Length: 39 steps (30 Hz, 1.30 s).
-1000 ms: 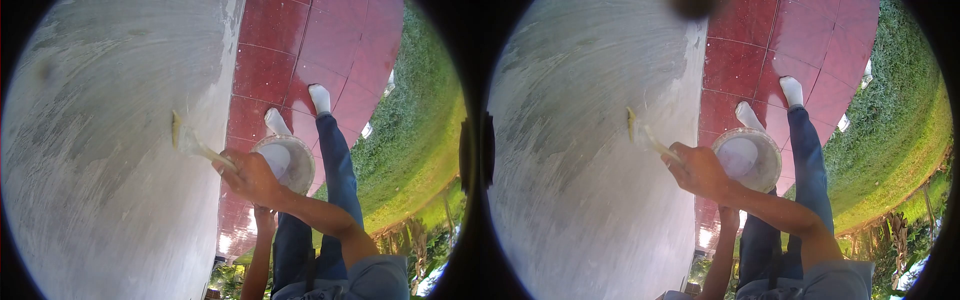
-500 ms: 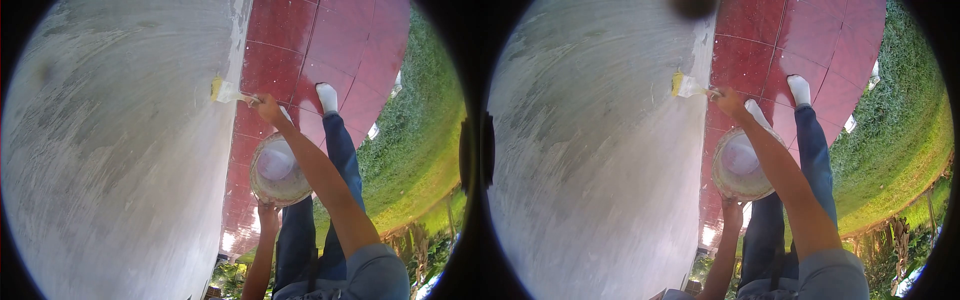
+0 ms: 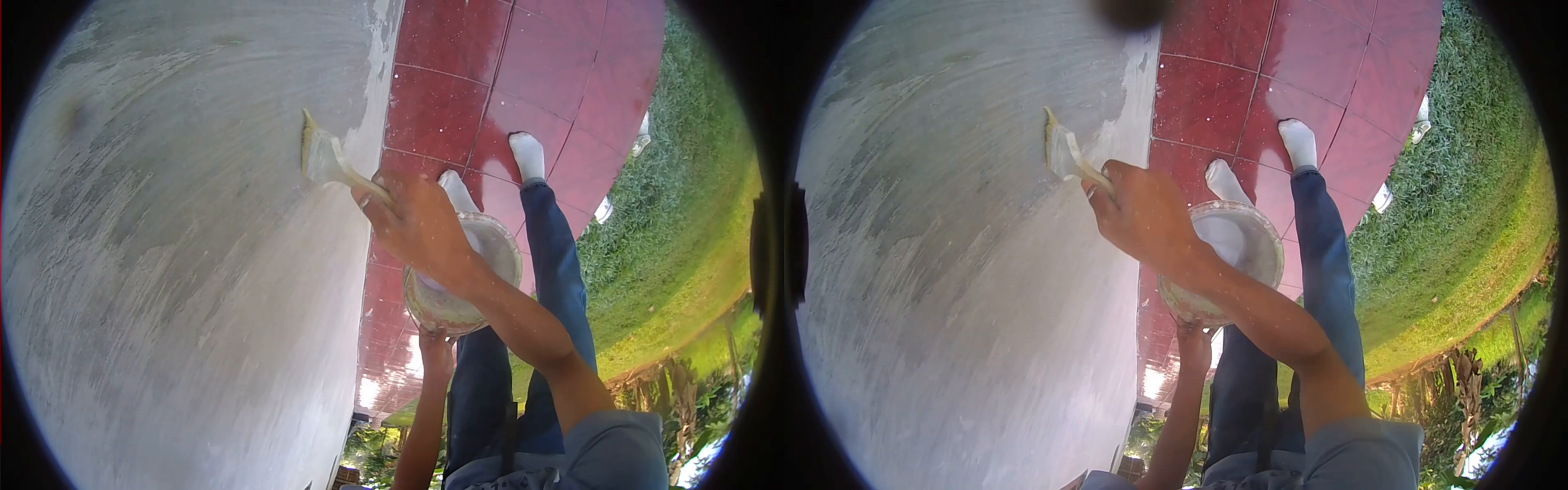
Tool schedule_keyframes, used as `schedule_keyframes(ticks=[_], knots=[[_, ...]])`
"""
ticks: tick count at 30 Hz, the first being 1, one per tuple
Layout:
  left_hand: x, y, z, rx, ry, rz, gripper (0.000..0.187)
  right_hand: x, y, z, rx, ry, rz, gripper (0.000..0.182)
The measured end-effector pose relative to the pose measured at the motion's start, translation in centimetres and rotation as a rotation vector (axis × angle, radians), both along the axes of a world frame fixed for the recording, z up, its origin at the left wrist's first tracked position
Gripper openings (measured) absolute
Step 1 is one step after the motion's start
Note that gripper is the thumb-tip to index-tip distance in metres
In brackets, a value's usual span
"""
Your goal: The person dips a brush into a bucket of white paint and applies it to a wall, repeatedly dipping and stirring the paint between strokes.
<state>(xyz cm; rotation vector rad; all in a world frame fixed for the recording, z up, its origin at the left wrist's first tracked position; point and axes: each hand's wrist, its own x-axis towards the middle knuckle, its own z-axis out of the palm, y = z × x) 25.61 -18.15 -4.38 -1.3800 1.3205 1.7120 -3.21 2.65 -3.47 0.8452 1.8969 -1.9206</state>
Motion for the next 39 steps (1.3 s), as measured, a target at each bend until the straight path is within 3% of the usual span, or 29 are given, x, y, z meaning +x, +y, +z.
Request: schedule_keyframes(ticks=[4,6,8,9,11,16,19,21,25,27,29,31,34,36,38,39], knots=[[1.1,-1.1,-0.3,0.029,0.03,-0.046,0.049,2.8,1.5,7.1,-0.285,0.151,0.072,0.028],[1.8,-1.9,-1.0,0.054,0.059,-0.079,0.049,3.1,1.8,8.0,-0.495,0.383,0.131,0.025],[2.2,-2.5,-1.3,0.078,0.087,-0.112,0.05,2.6,0.9,6.5,-0.614,0.455,0.122,0.024],[2.3,-2.7,-1.4,0.091,0.101,-0.127,0.05,2.2,0.3,5.1,-0.731,0.527,0.116,0.023],[-0.1,-0.4,0.0,0.041,0.058,-0.069,0.048,0.8,-0.5,1.0,-0.707,0.364,0.209,0.023],[-1.0,0.2,-0.3,0.024,0.039,-0.004,0.046,0.9,-2.9,-19.5,-0.284,0.101,0.255,0.037],[-0.6,-0.1,-0.5,0.029,0.035,0.011,0.045,1.9,0.0,-24.2,-0.235,-0.111,0.176,0.039],[-0.2,-0.1,-0.6,0.044,0.023,0.001,0.044,3.2,0.8,-27.9,0.096,-0.231,0.214,0.037],[0.1,0.0,-0.3,0.028,0.01,0.011,0.043,1.1,0.8,-25.4,0.268,-0.35,0.277,0.038],[0.2,0.1,-0.2,0.048,0.023,0.014,0.041,-1.0,0.2,-18.5,0.088,-0.161,0.187,0.034],[0.7,-0.4,-0.4,0.041,0.001,-0.007,0.046,-1.7,-0.9,-11.8,0.225,-0.1,0.154,0.032],[0.8,-0.6,-0.6,0.039,-0.023,-0.027,0.05,-0.3,-0.7,-5.5,0.107,-0.005,0.034,0.032],[1.5,-1.5,-0.9,0.057,-0.003,-0.032,0.051,2.2,0.9,2.0,-0.194,0.093,0.046,0.029],[4.0,-4.2,-2.4,0.173,0.098,-0.117,0.052,3.0,1.1,3.3,-0.313,0.186,0.033,0.028],[3.0,-3.2,-1.6,0.133,0.064,-0.114,0.052,3.1,1.1,3.5,-0.566,0.545,-0.019,0.026],[2.0,-2.4,-0.9,0.093,0.033,-0.112,0.052,2.7,1.0,3.0,-0.568,0.548,-0.019,0.026]])
